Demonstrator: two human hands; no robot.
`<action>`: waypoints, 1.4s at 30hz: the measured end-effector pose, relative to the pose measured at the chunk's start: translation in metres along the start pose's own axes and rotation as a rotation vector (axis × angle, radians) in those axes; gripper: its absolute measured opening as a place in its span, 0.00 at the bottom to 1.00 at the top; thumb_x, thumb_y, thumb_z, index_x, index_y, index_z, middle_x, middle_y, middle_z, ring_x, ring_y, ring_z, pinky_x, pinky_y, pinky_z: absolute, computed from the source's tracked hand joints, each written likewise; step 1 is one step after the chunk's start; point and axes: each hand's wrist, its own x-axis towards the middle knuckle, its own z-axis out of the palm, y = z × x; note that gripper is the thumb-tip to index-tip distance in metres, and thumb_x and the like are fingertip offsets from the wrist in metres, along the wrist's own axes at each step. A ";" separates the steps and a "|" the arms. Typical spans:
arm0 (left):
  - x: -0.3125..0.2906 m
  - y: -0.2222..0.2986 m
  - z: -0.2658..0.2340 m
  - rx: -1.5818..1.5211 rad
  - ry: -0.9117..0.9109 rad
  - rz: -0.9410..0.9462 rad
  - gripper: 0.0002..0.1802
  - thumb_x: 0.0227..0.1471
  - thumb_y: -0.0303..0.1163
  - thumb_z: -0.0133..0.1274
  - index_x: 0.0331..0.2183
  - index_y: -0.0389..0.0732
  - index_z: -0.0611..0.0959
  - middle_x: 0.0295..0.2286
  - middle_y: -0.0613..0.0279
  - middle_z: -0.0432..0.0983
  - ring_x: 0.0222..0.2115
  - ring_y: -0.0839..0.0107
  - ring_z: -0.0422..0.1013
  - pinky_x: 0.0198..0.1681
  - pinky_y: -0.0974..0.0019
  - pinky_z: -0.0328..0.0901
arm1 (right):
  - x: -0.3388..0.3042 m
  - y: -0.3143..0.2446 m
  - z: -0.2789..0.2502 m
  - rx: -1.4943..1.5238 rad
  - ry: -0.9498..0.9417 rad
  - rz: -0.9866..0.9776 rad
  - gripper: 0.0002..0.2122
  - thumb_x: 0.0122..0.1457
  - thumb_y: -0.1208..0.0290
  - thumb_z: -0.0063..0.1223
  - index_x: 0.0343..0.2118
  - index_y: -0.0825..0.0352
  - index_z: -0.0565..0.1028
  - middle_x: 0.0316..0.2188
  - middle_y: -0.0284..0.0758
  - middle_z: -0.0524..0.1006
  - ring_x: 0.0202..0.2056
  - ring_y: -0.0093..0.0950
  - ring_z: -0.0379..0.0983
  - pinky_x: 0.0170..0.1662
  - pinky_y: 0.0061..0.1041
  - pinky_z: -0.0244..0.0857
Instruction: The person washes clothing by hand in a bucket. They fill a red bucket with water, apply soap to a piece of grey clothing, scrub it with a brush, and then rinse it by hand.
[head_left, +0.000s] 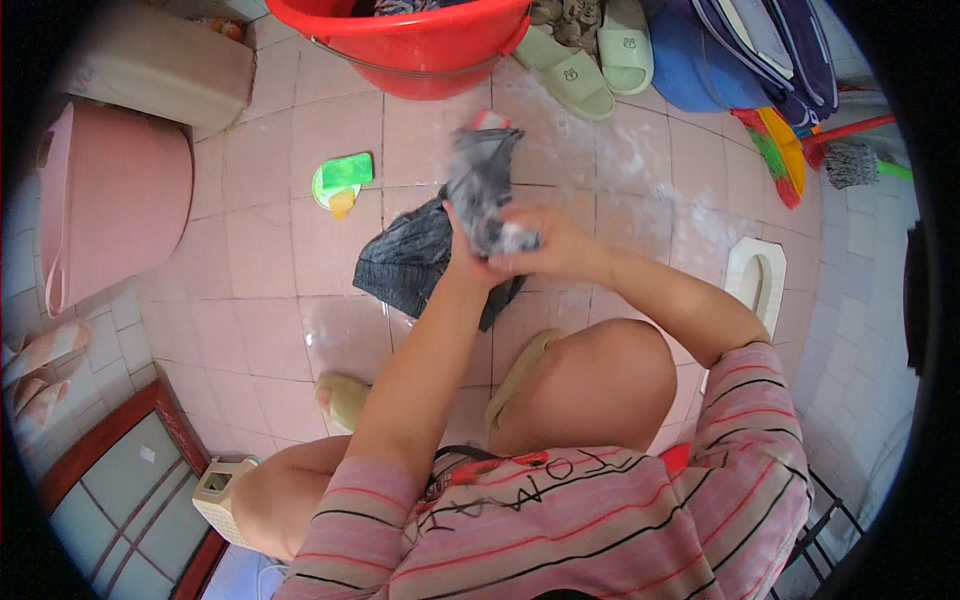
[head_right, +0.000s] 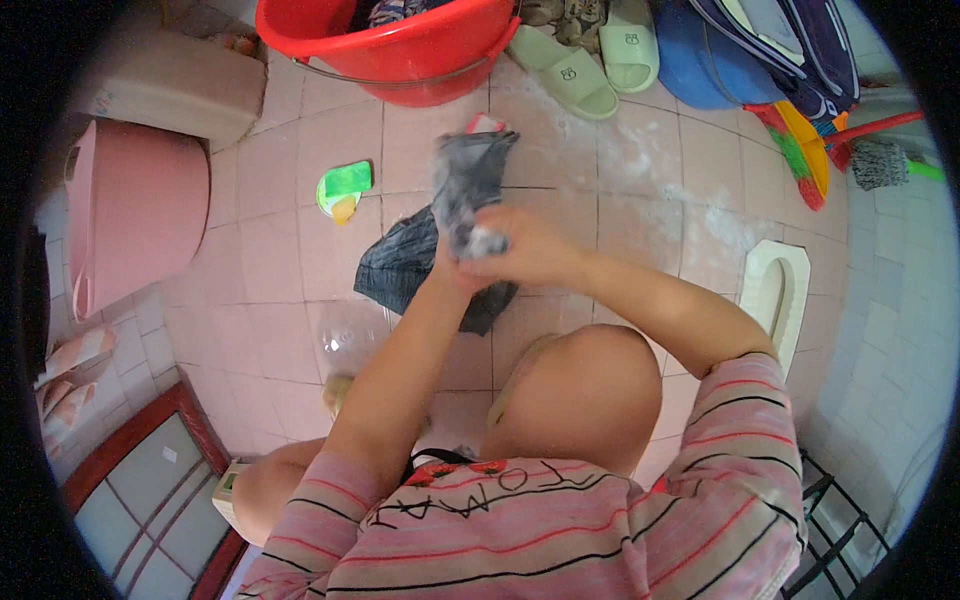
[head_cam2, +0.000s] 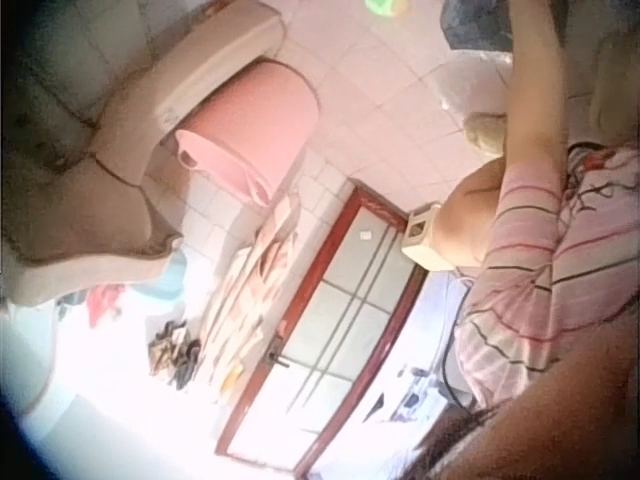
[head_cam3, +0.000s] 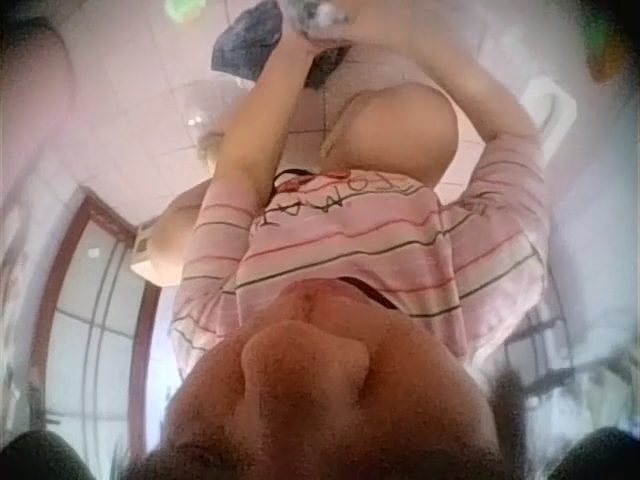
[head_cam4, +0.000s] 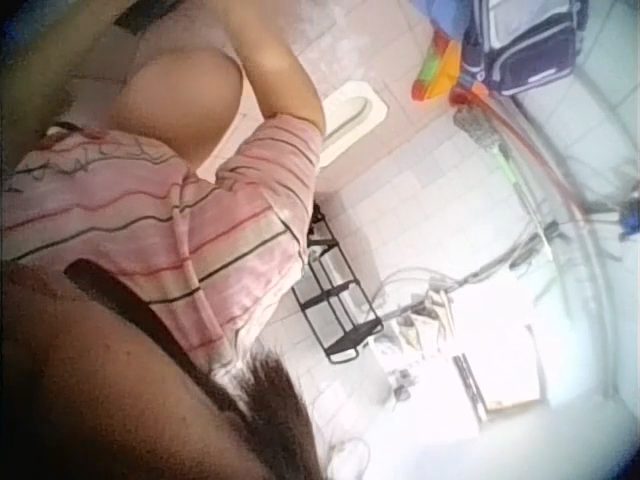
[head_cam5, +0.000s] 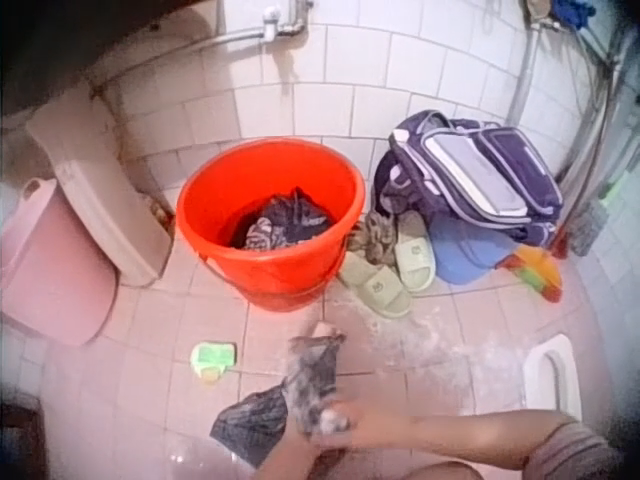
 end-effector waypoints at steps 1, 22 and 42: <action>0.005 0.004 -0.007 -0.024 0.124 0.062 0.53 0.44 0.72 0.38 0.57 0.37 0.60 0.54 0.44 0.58 0.54 0.47 0.57 0.57 0.45 0.52 | -0.007 -0.021 0.009 -0.001 -0.005 0.007 0.24 0.44 0.51 0.62 0.37 0.68 0.76 0.47 0.43 0.72 0.45 0.35 0.71 0.46 0.33 0.65; 0.049 -0.087 0.082 0.310 0.827 -0.155 0.10 0.55 0.36 0.49 0.36 0.43 0.78 0.33 0.63 0.77 0.35 0.66 0.73 0.42 0.58 0.69 | -0.085 0.056 0.017 0.139 0.990 0.639 0.23 0.48 0.55 0.56 0.46 0.63 0.74 0.38 0.47 0.76 0.44 0.34 0.72 0.46 0.36 0.65; 0.051 -0.093 0.093 0.525 0.719 -0.157 0.20 0.54 0.49 0.45 0.35 0.43 0.78 0.33 0.59 0.75 0.37 0.64 0.71 0.41 0.57 0.66 | -0.078 -0.027 0.044 -0.378 0.868 0.442 0.11 0.49 0.60 0.52 0.31 0.60 0.78 0.31 0.41 0.78 0.34 0.39 0.75 0.38 0.38 0.68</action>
